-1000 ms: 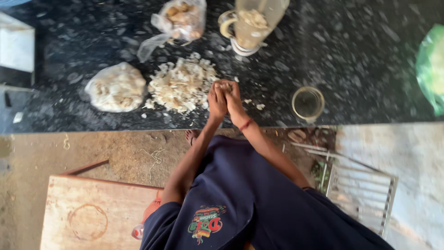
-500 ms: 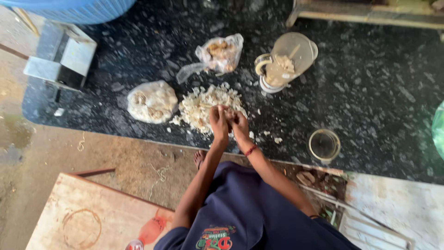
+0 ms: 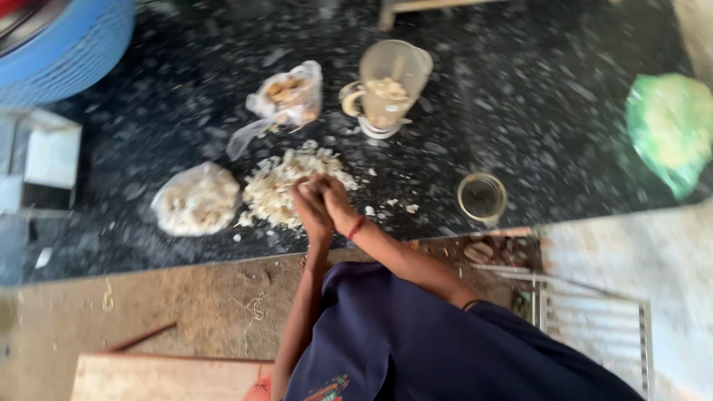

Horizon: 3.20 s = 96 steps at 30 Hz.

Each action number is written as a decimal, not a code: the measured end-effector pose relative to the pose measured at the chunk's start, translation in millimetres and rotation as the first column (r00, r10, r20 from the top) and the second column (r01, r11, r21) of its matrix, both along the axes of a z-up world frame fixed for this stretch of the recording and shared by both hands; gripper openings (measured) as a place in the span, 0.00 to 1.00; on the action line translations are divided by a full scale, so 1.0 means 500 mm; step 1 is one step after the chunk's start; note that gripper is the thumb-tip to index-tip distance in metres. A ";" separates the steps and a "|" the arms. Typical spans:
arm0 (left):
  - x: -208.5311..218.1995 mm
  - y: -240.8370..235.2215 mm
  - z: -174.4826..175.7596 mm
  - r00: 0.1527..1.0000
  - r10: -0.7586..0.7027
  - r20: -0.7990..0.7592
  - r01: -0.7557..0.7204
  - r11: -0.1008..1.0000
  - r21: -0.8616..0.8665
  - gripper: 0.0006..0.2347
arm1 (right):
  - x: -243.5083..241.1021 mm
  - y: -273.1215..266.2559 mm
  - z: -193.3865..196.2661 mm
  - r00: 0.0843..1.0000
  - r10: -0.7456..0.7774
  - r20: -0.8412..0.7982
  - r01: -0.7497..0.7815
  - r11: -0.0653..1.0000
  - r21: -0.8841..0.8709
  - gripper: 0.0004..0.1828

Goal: The person is peeling and breaking apart white fibrous food items by hand on a countertop. They repeatedly pick up pieces, separate them, and place them into a blender jar. The person also handles plastic bags containing similar items.

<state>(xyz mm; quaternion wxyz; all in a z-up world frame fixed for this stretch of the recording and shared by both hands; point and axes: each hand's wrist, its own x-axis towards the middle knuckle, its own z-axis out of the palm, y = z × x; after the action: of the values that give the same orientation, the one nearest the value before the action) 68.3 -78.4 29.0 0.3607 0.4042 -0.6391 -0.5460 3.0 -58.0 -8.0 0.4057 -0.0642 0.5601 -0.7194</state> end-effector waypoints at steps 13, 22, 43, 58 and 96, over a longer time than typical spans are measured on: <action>-0.008 -0.038 -0.037 0.965 0.118 -0.234 -0.146 0.983 -0.107 0.16 | -0.001 0.010 0.012 0.716 0.158 -0.680 -0.146 0.986 0.075 0.07; 0.029 -0.071 -0.057 0.997 0.061 -0.056 -0.061 0.998 -0.004 0.15 | -0.060 0.021 0.011 -0.116 0.146 -0.982 0.190 0.974 0.123 0.15; 0.012 -0.008 -0.024 0.970 -0.115 0.216 0.222 0.782 -0.582 0.14 | -0.028 0.062 0.060 0.994 0.111 0.001 -0.110 0.988 0.112 0.18; 0.001 0.019 0.086 0.949 -0.181 0.257 0.310 0.674 -0.670 0.23 | -0.086 0.054 0.010 0.861 0.073 0.504 0.025 0.982 -0.186 0.14; -0.010 0.035 0.047 0.972 -0.191 0.137 0.234 0.842 -0.485 0.13 | -0.122 0.040 -0.023 0.996 0.084 0.010 -0.084 0.989 0.124 0.16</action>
<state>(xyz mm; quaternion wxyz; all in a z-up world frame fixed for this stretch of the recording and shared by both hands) 63.3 -61.1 52.5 0.3629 0.2465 -0.8136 -0.3817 -57.9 -37.9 -19.4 0.4402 -0.0607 0.5997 -0.6655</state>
